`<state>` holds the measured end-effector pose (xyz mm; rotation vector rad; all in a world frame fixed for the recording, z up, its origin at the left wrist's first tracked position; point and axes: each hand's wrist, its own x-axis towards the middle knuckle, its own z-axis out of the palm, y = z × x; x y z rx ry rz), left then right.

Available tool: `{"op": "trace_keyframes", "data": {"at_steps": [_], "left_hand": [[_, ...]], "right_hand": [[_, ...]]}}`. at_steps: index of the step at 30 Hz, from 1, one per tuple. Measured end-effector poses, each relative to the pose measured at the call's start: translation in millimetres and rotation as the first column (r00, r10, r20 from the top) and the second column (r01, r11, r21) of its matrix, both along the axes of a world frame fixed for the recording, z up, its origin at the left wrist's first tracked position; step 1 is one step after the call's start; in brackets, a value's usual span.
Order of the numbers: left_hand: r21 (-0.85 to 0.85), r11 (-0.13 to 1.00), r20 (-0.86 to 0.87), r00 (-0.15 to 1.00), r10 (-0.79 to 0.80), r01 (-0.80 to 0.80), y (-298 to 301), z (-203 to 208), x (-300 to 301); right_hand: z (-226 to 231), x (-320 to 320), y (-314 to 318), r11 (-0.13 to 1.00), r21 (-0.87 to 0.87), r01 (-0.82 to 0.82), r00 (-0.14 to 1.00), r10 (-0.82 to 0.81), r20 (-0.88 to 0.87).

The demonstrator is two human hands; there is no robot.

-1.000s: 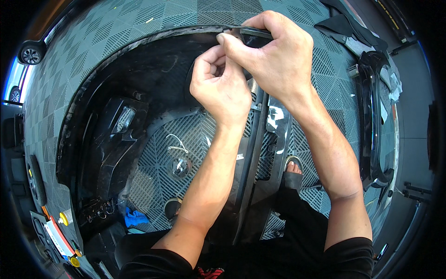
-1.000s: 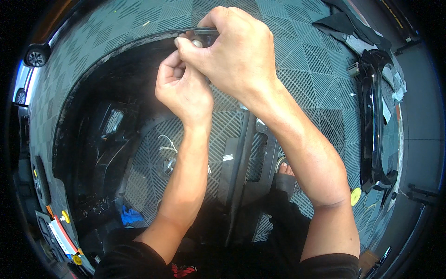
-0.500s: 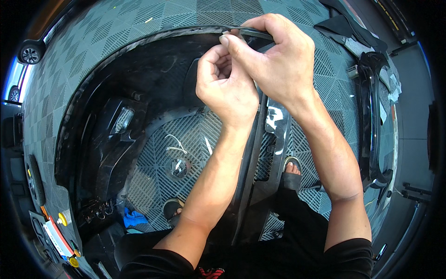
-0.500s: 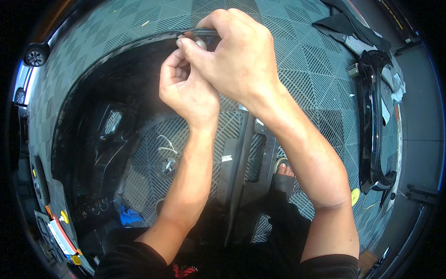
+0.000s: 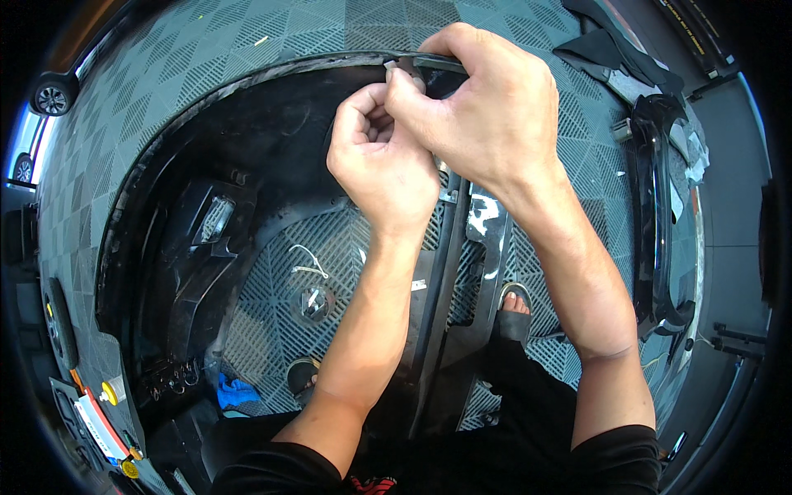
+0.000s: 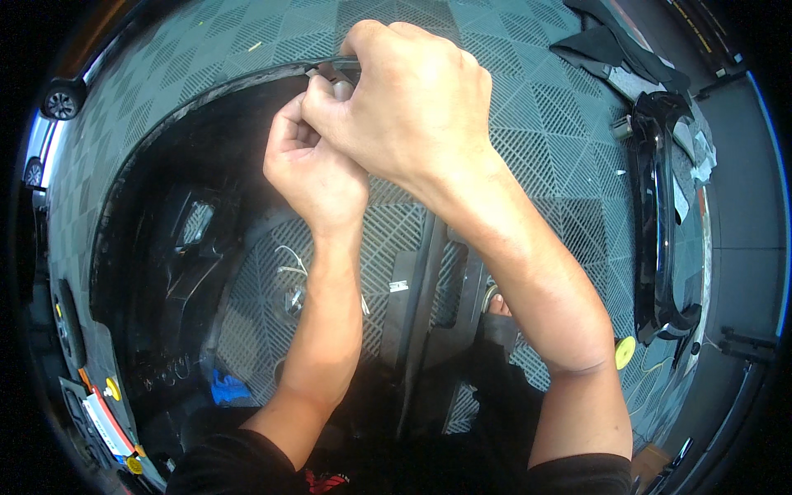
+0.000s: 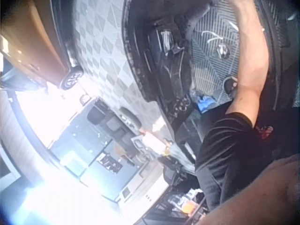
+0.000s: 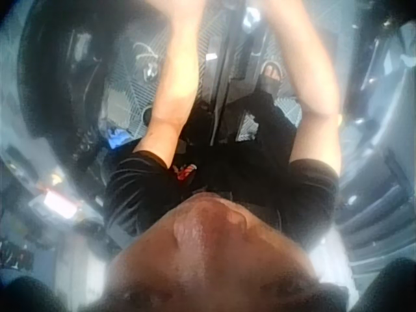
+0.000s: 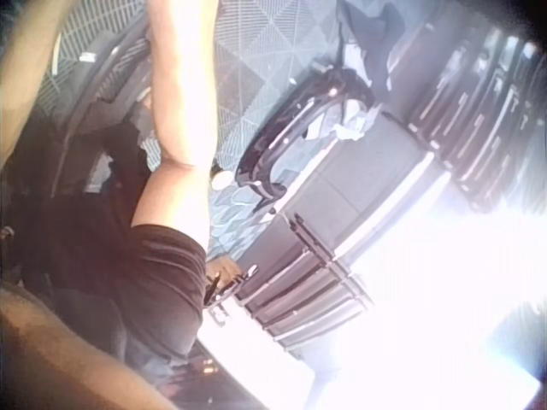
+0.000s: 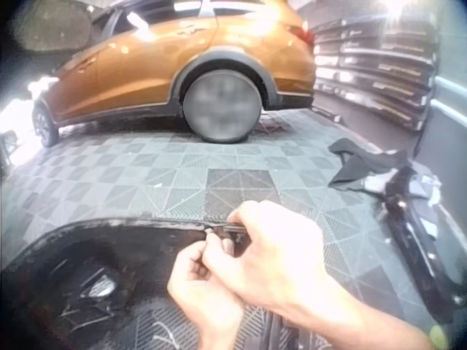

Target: The person applies a white adhesive strip along the inner edge of a black plastic car trim piece, then presses it into place and smooths it down. The person works on multiple sections of the trim, ensuring the adhesive adheres properly.

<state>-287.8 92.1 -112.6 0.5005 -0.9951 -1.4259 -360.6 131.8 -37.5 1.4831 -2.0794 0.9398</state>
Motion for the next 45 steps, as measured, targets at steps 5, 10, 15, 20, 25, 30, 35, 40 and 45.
{"op": "trace_keyframes", "data": {"at_steps": [5, 10, 15, 20, 25, 30, 35, 40, 45], "left_hand": [[-0.030, 0.999, 0.051, 0.998, 0.025, -0.024, 2, 5, 2], [-0.078, 0.997, 0.003, 1.000, 0.026, -0.026, -1, -1, 0], [-0.110, 0.992, 0.070, 0.996, 0.062, -0.054, 0, 0, 0], [-0.123, 0.991, 0.029, 0.998, 0.061, -0.057, 0, -3, -2], [-0.090, 0.995, 0.035, 0.999, 0.041, -0.038, 0, -1, -1], [-0.078, 0.996, 0.005, 0.999, 0.038, -0.038, 4, -1, -2], [-0.151, 0.988, -0.008, 0.999, 0.040, -0.041, 2, -8, -4], [-0.136, 0.990, -0.003, 0.999, 0.042, -0.042, 2, -7, -4], [-0.134, 0.990, 0.004, 0.999, 0.042, -0.041, 3, -8, -4]], "right_hand": [[3, 1, -2, 1.000, -0.026, -0.013, 0.996, 0.010, -0.094], [-1, -1, -6, 0.995, -0.080, -0.057, 0.993, 0.047, -0.112], [-2, -5, -7, 0.988, -0.117, -0.106, 0.990, 0.093, -0.109], [-3, -5, -7, 0.983, -0.133, -0.128, 0.987, 0.113, -0.110], [-4, -5, -8, 0.982, -0.143, -0.122, 0.987, 0.105, -0.124], [-5, -6, -8, 0.983, -0.142, -0.119, 0.984, 0.098, -0.151], [-4, -7, -9, 0.986, -0.119, -0.115, 0.979, 0.092, -0.184], [-3, -5, -9, 0.989, -0.112, -0.100, 0.986, 0.083, -0.147], [-3, -5, -9, 0.987, -0.117, -0.108, 0.985, 0.090, -0.149]]}}
